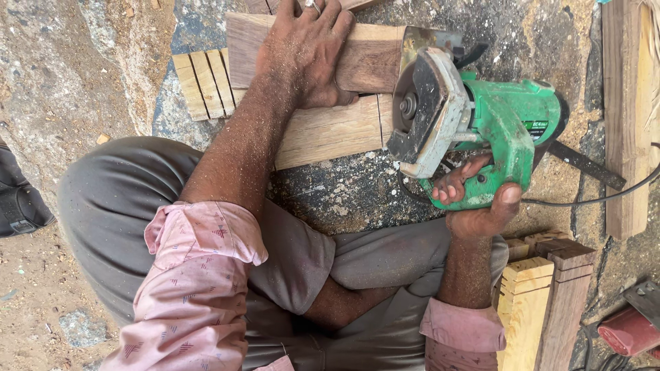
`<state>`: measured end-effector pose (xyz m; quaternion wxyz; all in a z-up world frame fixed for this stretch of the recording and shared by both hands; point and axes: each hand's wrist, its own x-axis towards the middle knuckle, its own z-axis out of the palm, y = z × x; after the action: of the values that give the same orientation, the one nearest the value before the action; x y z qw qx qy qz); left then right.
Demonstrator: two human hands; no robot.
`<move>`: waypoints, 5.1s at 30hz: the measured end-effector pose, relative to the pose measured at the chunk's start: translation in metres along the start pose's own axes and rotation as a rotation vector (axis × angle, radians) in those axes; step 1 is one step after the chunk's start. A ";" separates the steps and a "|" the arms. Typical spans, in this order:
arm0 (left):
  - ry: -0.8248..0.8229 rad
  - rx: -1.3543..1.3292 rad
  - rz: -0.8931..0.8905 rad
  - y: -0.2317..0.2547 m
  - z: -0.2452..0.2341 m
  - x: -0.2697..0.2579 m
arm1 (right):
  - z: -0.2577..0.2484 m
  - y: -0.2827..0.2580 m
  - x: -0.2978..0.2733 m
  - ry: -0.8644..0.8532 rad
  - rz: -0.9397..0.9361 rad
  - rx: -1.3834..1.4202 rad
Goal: The person uses a green handheld power saw to cut multiple rectangular wooden planks into smaller pieces. The person holds each plank with one hand and guides the saw with the other, stacking the cut pieces on the ground.
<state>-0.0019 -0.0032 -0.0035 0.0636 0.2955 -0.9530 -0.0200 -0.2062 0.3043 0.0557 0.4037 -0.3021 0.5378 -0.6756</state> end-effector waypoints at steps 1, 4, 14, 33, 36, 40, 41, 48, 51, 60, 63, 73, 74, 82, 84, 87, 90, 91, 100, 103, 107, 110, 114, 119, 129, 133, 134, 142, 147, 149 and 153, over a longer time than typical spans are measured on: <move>0.007 -0.007 0.000 0.002 0.000 -0.001 | 0.000 -0.001 -0.003 0.014 0.002 0.000; 0.006 -0.007 0.005 0.003 -0.002 0.000 | -0.003 -0.001 -0.003 -0.017 0.047 0.018; -0.048 -0.007 0.010 0.001 -0.003 0.002 | -0.011 0.006 0.003 0.007 0.023 0.038; -0.143 -0.052 0.020 -0.001 -0.014 0.002 | 0.005 -0.005 0.035 0.030 0.023 -0.012; -0.150 -0.077 0.006 -0.001 -0.017 0.003 | 0.010 -0.007 0.043 0.054 0.009 -0.041; -0.195 -0.090 0.009 -0.001 -0.020 0.003 | 0.014 -0.012 0.059 0.027 0.049 0.016; -0.197 -0.091 0.009 -0.001 -0.021 0.004 | 0.014 -0.013 0.062 0.026 0.043 0.000; -0.217 -0.099 0.001 -0.001 -0.025 0.003 | 0.026 -0.013 0.069 0.043 0.003 -0.062; -0.243 -0.075 0.019 -0.001 -0.026 0.005 | 0.030 -0.015 0.075 0.044 -0.005 -0.108; -0.236 -0.104 0.021 0.001 -0.024 0.005 | 0.035 -0.010 0.118 -0.011 -0.127 -0.134; -0.211 -0.106 0.022 -0.002 -0.026 0.005 | 0.052 -0.010 0.161 -0.013 -0.173 -0.138; -0.177 -0.081 0.018 -0.002 -0.017 0.005 | 0.021 -0.075 0.079 -0.273 -0.123 -0.048; -0.168 -0.091 0.019 -0.002 -0.017 0.005 | 0.014 -0.077 0.059 -0.280 -0.086 -0.047; -0.199 -0.115 0.008 0.001 -0.015 0.004 | -0.003 -0.018 -0.007 0.075 -0.015 -0.083; -0.151 -0.098 0.000 -0.002 -0.016 0.006 | -0.008 -0.011 -0.002 0.084 -0.015 -0.067; -0.198 -0.162 0.008 0.000 -0.015 0.008 | -0.017 -0.008 0.001 0.089 0.003 -0.031; -0.178 -0.141 0.017 -0.002 -0.016 0.006 | -0.019 -0.002 0.018 0.060 -0.014 0.043; -0.179 -0.131 0.020 -0.002 -0.017 0.006 | -0.018 0.001 0.026 0.048 -0.027 0.072; -0.100 -0.105 0.034 -0.001 -0.010 0.004 | 0.001 -0.004 0.107 0.006 -0.268 -0.161; -0.075 -0.101 0.038 -0.003 -0.007 0.006 | 0.020 -0.007 0.147 0.089 -0.275 -0.257; -0.107 -0.136 0.026 0.000 -0.006 0.003 | 0.045 -0.028 0.189 0.101 -0.186 -0.261; -0.125 -0.104 0.021 0.000 -0.005 0.006 | 0.045 -0.064 0.196 0.184 0.017 -0.016; -0.136 -0.126 0.002 0.001 -0.005 0.004 | 0.020 -0.113 0.157 0.558 0.111 0.513; -0.148 -0.136 -0.009 0.001 -0.010 0.004 | -0.038 -0.123 0.107 0.719 0.074 1.022; -0.238 -0.383 -0.157 0.014 -0.044 0.007 | -0.209 -0.042 0.030 0.516 0.190 1.046; -0.225 -0.572 -0.205 0.023 -0.072 0.006 | -0.226 -0.029 0.026 0.359 0.199 1.101; -0.275 -0.630 -0.231 0.023 -0.077 0.006 | -0.227 -0.027 0.027 0.395 0.180 1.096; -0.386 -0.840 -0.194 0.028 -0.089 0.007 | -0.231 -0.021 0.031 0.468 0.163 1.076; -0.270 -0.689 -0.040 0.034 -0.089 0.003 | -0.227 -0.021 0.029 0.426 0.140 1.133; 0.061 -0.209 0.124 0.042 -0.088 -0.004 | -0.224 -0.021 0.030 0.400 0.153 1.097; 0.720 0.520 0.363 0.052 -0.088 -0.018 | -0.223 -0.019 0.028 0.404 0.147 1.025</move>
<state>-0.0048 0.0497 0.0860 0.3163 0.1186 -0.8800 0.3340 -0.4123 0.3892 0.0197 0.4339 0.1067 0.2264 -0.8655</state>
